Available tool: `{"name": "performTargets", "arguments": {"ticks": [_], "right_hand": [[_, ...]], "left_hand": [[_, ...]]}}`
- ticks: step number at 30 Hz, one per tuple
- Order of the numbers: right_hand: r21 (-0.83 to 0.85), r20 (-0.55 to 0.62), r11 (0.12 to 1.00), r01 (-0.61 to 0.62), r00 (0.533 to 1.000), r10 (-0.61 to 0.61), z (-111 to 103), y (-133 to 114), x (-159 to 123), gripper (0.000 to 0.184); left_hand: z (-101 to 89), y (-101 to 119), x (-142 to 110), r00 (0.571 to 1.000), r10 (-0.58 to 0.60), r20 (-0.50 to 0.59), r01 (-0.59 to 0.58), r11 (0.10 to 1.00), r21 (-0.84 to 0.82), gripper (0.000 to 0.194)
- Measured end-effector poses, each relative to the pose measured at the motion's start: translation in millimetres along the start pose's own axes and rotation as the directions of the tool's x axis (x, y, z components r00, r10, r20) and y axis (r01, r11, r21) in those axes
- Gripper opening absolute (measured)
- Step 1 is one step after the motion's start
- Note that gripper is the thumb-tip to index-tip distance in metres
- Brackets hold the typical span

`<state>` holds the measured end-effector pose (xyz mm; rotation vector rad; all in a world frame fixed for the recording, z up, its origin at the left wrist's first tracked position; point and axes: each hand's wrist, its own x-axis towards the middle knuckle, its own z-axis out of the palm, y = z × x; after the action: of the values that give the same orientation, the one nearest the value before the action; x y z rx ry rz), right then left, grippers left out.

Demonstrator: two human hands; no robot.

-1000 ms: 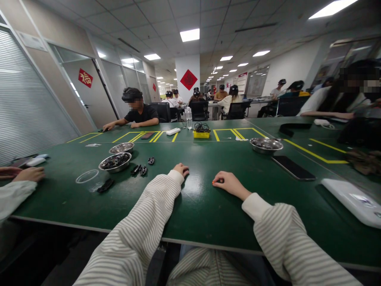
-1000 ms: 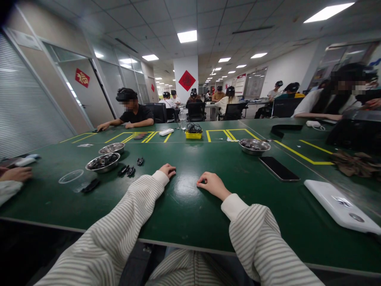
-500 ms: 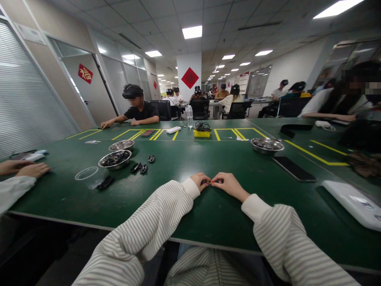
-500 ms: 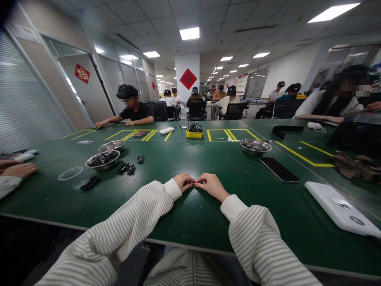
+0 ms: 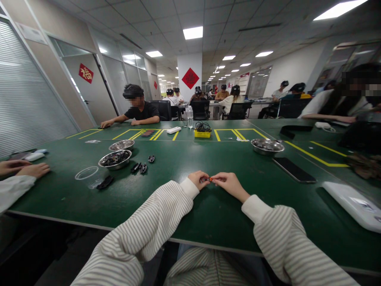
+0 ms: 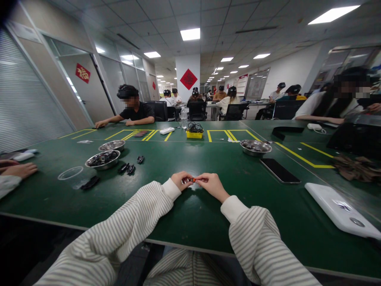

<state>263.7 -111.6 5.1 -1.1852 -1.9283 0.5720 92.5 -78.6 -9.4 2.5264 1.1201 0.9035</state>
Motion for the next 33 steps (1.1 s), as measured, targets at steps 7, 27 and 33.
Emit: {"name": "performTargets", "arguments": {"ticks": [7, 27, 33], "right_hand": [[0.037, -0.046, 0.999, -0.026, 0.999, 0.028, 1, -6, -1, 0.021], [-0.025, 0.056, 0.995, -0.095, 0.994, 0.096, 1, -2, 2, 0.026], [0.002, 0.090, 0.992, -0.125, 0.988, 0.124, 1, 2, 2, 0.025]], "left_hand": [[-2.8, -1, -1, 0.993, 0.117, -0.035, -0.117, 0.993, 0.006, 0.015], [-35.4, -46, 14, 0.983, -0.183, -0.025, 0.178, 0.897, 0.405, 0.020], [-75.8, -103, 17, 0.814, -0.564, -0.137, 0.536, 0.641, 0.549, 0.023]]}}
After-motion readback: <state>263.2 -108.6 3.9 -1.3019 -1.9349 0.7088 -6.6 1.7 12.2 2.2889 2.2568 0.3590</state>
